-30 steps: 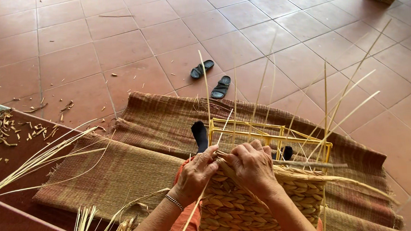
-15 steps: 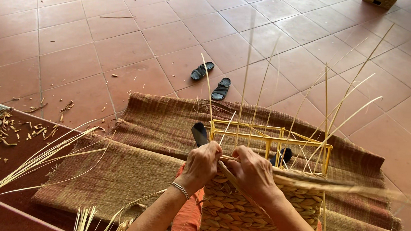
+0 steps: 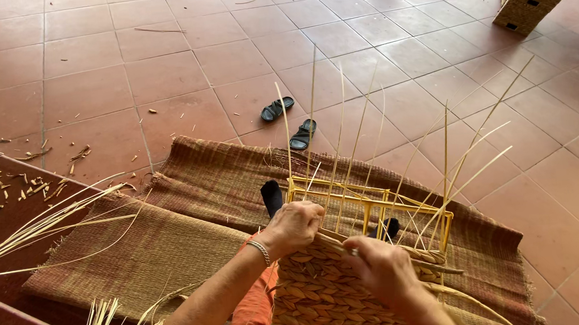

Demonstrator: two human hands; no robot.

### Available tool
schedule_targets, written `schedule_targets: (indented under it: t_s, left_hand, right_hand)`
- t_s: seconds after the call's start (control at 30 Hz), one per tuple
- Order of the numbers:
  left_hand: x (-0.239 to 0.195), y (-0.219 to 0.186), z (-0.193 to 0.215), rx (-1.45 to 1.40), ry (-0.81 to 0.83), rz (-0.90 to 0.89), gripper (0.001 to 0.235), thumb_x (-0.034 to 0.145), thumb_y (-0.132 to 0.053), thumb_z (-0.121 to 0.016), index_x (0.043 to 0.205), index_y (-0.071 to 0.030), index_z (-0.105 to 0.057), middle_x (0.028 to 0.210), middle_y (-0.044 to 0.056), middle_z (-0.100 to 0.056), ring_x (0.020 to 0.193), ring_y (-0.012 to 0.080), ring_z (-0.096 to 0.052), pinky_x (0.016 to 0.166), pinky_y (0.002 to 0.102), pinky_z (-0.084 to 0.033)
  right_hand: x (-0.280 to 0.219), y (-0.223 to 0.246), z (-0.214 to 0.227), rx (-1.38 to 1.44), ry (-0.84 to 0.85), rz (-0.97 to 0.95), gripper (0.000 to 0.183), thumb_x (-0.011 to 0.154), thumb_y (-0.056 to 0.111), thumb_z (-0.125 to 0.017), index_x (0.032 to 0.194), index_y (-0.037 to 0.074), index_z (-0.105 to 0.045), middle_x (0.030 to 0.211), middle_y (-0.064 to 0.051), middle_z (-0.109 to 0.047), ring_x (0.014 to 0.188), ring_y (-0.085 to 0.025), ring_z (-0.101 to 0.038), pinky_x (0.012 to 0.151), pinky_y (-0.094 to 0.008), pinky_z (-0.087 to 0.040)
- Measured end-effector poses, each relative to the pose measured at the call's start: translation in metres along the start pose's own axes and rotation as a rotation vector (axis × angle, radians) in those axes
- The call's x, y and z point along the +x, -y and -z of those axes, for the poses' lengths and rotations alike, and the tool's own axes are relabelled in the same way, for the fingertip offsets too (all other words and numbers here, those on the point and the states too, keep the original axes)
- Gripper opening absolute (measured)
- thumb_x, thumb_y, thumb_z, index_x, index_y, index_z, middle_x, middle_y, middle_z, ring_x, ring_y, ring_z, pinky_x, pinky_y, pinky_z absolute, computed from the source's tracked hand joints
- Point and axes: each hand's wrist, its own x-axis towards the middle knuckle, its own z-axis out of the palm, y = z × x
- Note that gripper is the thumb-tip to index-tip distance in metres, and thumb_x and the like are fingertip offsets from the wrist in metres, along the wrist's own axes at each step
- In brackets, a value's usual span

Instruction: The person sits on a mat on a tiled floor and weaves a basket using dried palm leaves. They interlace the leaves through a yellow plastic frame, pulling them tight to form the basket's body.

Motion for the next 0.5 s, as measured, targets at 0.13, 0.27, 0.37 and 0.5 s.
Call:
schedule_targets:
  t_s: [0.13, 0.27, 0.37, 0.5]
  left_hand:
    - [-0.015, 0.01, 0.016, -0.3, -0.062, -0.278, 0.029, 0.09, -0.006, -0.058, 0.116, -0.001, -0.068, 0.107, 0.012, -0.066, 0.097, 0.021, -0.064, 0.087, 0.035, -0.054]
    - [-0.022, 0.002, 0.028, -0.372, 0.075, -0.216, 0.044, 0.081, -0.02, -0.075, 0.122, -0.006, -0.066, 0.105, 0.009, -0.067, 0.088, 0.0228, -0.065, 0.082, 0.034, -0.055]
    - [-0.025, -0.011, 0.033, -0.277, 0.095, -0.12, 0.04, 0.081, -0.034, -0.079, 0.106, -0.004, -0.07, 0.096, 0.013, -0.067, 0.089, 0.0267, -0.066, 0.082, 0.038, -0.054]
    - [-0.023, -0.022, 0.013, -0.042, -0.053, -0.074, 0.04, 0.094, -0.042, -0.066, 0.103, -0.003, -0.066, 0.103, 0.011, -0.062, 0.099, 0.0283, -0.063, 0.09, 0.042, -0.051]
  right_hand:
    - [0.016, -0.003, 0.036, -0.255, -0.205, 0.072, 0.016, 0.086, 0.026, -0.075, 0.094, 0.012, -0.073, 0.093, -0.004, -0.071, 0.088, -0.019, -0.063, 0.076, -0.04, -0.054]
    - [0.043, 0.018, 0.037, -0.602, -0.517, 0.655, 0.011, 0.09, 0.017, -0.068, 0.097, 0.009, -0.07, 0.11, -0.008, -0.075, 0.087, -0.022, -0.063, 0.073, -0.034, -0.053]
    - [0.055, 0.031, 0.055, -0.594, -0.233, 0.419, 0.016, 0.096, 0.026, -0.065, 0.101, 0.012, -0.071, 0.09, -0.005, -0.074, 0.079, -0.02, -0.064, 0.071, -0.033, -0.053]
    - [0.069, 0.021, 0.085, -0.217, 0.373, -0.22, 0.022, 0.099, 0.037, -0.064, 0.1, 0.019, -0.076, 0.078, -0.003, -0.077, 0.065, -0.013, -0.066, 0.067, -0.034, -0.056]
